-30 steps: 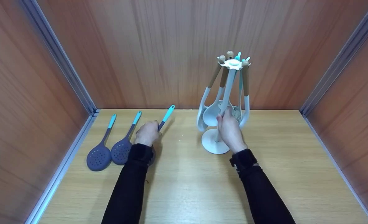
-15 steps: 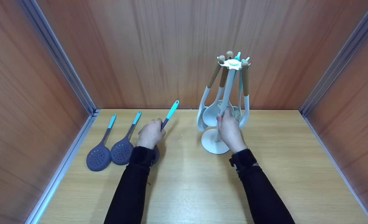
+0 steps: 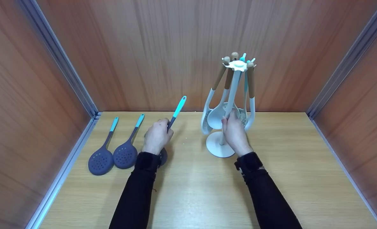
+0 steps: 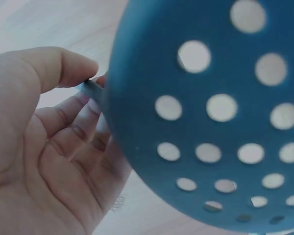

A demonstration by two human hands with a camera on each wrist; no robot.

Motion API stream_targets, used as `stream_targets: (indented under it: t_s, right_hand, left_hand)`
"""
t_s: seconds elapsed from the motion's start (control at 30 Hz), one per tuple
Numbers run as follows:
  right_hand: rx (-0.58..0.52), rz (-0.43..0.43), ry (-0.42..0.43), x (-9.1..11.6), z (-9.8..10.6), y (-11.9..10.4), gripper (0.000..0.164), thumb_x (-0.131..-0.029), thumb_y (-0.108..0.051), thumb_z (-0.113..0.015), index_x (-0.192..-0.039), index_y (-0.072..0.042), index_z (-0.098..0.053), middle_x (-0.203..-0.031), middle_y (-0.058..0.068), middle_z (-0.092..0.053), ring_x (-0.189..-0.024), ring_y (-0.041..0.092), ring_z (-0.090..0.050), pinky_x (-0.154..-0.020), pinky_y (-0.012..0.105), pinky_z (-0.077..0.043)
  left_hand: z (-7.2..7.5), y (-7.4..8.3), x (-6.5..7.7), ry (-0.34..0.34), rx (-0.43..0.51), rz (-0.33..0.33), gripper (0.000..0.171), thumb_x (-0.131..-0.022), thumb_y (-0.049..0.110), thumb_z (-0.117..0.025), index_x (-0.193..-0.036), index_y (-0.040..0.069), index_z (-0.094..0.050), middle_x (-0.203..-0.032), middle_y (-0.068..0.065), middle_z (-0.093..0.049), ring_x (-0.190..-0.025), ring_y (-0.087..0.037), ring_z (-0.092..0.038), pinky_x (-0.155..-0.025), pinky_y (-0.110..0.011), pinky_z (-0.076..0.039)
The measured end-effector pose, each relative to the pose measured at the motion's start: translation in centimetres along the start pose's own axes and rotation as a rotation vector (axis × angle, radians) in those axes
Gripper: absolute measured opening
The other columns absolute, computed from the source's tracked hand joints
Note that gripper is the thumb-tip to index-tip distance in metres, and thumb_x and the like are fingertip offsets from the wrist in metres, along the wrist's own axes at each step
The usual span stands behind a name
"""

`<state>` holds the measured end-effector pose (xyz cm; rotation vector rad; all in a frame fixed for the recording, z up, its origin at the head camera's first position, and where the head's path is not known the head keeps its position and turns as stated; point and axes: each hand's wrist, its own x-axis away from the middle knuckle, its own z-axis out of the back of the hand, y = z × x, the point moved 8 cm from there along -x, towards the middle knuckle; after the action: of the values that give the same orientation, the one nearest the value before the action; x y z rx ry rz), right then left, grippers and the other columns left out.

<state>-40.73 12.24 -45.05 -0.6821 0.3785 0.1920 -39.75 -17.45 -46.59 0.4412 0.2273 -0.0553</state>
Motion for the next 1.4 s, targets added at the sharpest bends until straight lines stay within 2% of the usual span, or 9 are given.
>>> stream_targets:
  t_s: [0.27,0.57,0.77,0.87,1.1,1.4]
  right_hand:
    - [0.021,0.012,0.005,0.0,0.0,-0.2,0.039,-0.111,-0.018,-0.05,-0.141,0.006,-0.042,-0.099,0.026,-0.072,-0.085,0.037,-0.077,-0.065,0.046,-0.061]
    - [-0.009,-0.018,-0.014,0.0,-0.1,0.0,0.041,-0.111,-0.018,-0.05,-0.146,0.001,-0.039,-0.098,0.021,-0.071,-0.078,0.03,-0.074,-0.061,0.039,-0.058]
    - [-0.012,0.021,0.012,0.2,0.1,-0.2,0.039,-0.111,-0.017,-0.051,-0.143,0.003,-0.042,-0.104,0.025,-0.073,-0.087,0.036,-0.077,-0.068,0.047,-0.062]
    - [-0.014,0.021,0.012,0.2,0.1,-0.2,0.038,-0.111,-0.019,-0.05,-0.142,0.003,-0.042,-0.103,0.025,-0.073,-0.087,0.036,-0.078,-0.068,0.047,-0.062]
    - [-0.024,-0.005,-0.012,0.1,0.0,0.0,0.037,-0.112,-0.019,-0.049,-0.142,0.001,-0.042,-0.103,0.021,-0.072,-0.084,0.033,-0.076,-0.068,0.043,-0.062]
    - [-0.019,-0.018,-0.018,0.1,-0.1,0.2,0.037,-0.112,-0.021,-0.048,-0.143,-0.001,-0.041,-0.1,0.019,-0.072,-0.08,0.03,-0.075,-0.064,0.04,-0.06]
  left_hand:
    - [0.4,0.9,0.2,0.076,0.056,-0.03,0.013,-0.095,0.013,-0.063,-0.107,0.01,-0.067,-0.093,-0.006,-0.068,-0.078,-0.024,-0.065,-0.064,-0.041,-0.054]
    - [0.8,1.9,0.2,0.137,0.085,-0.06,0.023,-0.097,0.014,-0.061,-0.117,0.01,-0.069,-0.091,-0.004,-0.067,-0.075,-0.021,-0.064,-0.059,-0.035,-0.051]
    - [1.1,2.6,0.3,0.166,0.096,-0.082,0.024,-0.098,0.014,-0.06,-0.12,0.01,-0.068,-0.096,-0.004,-0.07,-0.078,-0.021,-0.068,-0.062,-0.038,-0.057]
    - [1.2,2.8,0.4,0.179,0.108,-0.09,0.023,-0.098,0.014,-0.06,-0.119,0.01,-0.068,-0.097,-0.004,-0.07,-0.08,-0.022,-0.068,-0.065,-0.039,-0.058]
    - [1.6,3.3,0.5,0.186,0.118,-0.09,0.025,-0.099,0.016,-0.06,-0.122,0.01,-0.068,-0.099,-0.003,-0.07,-0.081,-0.02,-0.069,-0.067,-0.038,-0.059]
    - [2.0,4.2,0.4,0.165,0.145,-0.093,0.024,-0.101,0.017,-0.06,-0.124,0.012,-0.065,-0.096,-0.001,-0.066,-0.077,-0.018,-0.064,-0.062,-0.033,-0.055]
